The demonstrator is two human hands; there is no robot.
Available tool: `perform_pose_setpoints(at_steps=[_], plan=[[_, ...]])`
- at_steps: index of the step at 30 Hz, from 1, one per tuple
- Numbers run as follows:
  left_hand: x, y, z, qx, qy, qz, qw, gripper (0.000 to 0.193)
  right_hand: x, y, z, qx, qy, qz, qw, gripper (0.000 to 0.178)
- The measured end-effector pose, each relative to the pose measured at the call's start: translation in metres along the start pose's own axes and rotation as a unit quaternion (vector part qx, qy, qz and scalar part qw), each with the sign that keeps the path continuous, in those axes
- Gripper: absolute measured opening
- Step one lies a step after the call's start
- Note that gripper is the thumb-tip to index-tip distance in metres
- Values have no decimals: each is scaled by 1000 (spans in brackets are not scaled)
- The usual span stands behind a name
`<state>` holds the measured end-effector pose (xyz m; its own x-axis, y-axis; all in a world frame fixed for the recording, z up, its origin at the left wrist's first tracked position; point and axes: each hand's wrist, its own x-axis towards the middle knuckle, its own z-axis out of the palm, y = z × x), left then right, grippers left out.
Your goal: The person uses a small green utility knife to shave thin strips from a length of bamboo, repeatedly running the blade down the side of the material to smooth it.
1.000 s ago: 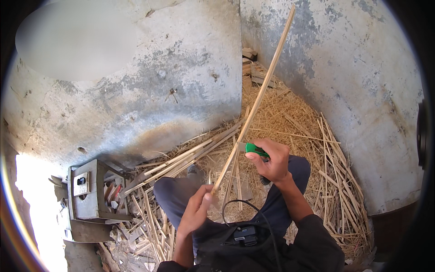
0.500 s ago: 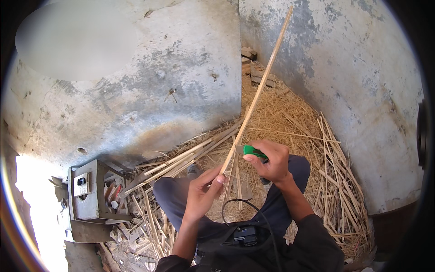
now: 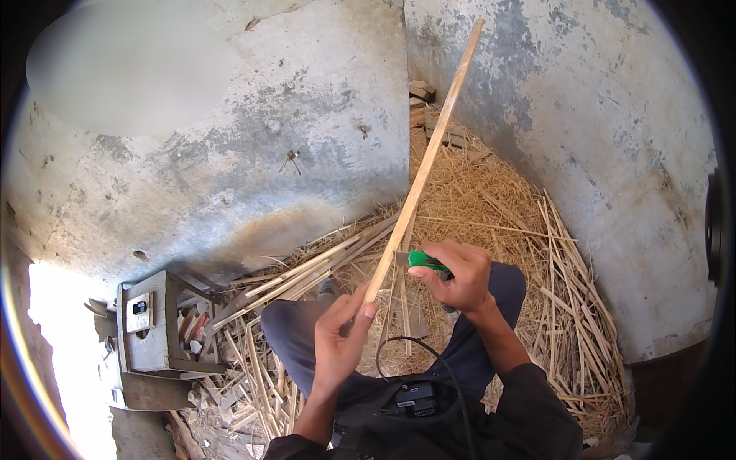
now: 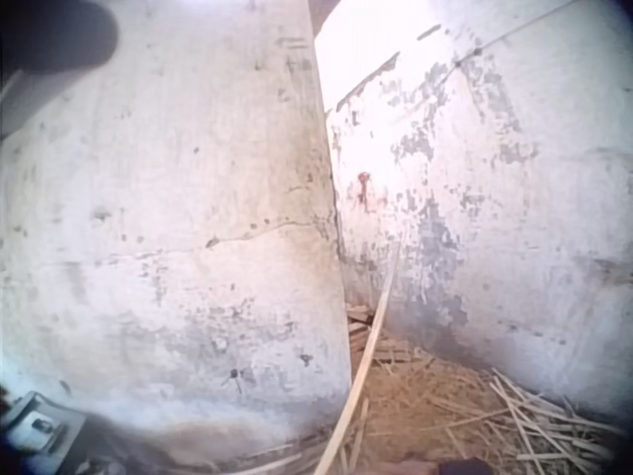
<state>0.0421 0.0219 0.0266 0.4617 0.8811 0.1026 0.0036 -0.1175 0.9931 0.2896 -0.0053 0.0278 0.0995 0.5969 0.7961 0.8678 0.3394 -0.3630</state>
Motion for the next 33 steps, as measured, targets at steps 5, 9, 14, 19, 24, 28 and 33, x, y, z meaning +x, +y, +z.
perform_pose_setpoints(at_steps=[5,9,14,19,24,28,33], plan=[[-4,-1,-1,-2,6,-22,1000,41,-1,0,1,-4,0,-9,1000,34],[-7,-7,-3,5,17,-1,1000,40,-1,0,5,-1,10,-11,1000,33],[-10,-13,-6,24,29,3,999,40,-1,0,7,1,-6,-10,1000,32],[-14,-15,-8,21,35,-13,999,38,-1,-1,11,-7,-14,-16,1000,31],[-15,-20,-11,10,33,-22,999,37,-8,9,25,-2,14,-24,1000,30],[-36,-27,-15,46,-23,-47,998,35,12,60,-8,-55,80,236,967,35],[-38,-25,-34,17,16,-80,997,35,33,59,-25,-90,39,175,980,33]])
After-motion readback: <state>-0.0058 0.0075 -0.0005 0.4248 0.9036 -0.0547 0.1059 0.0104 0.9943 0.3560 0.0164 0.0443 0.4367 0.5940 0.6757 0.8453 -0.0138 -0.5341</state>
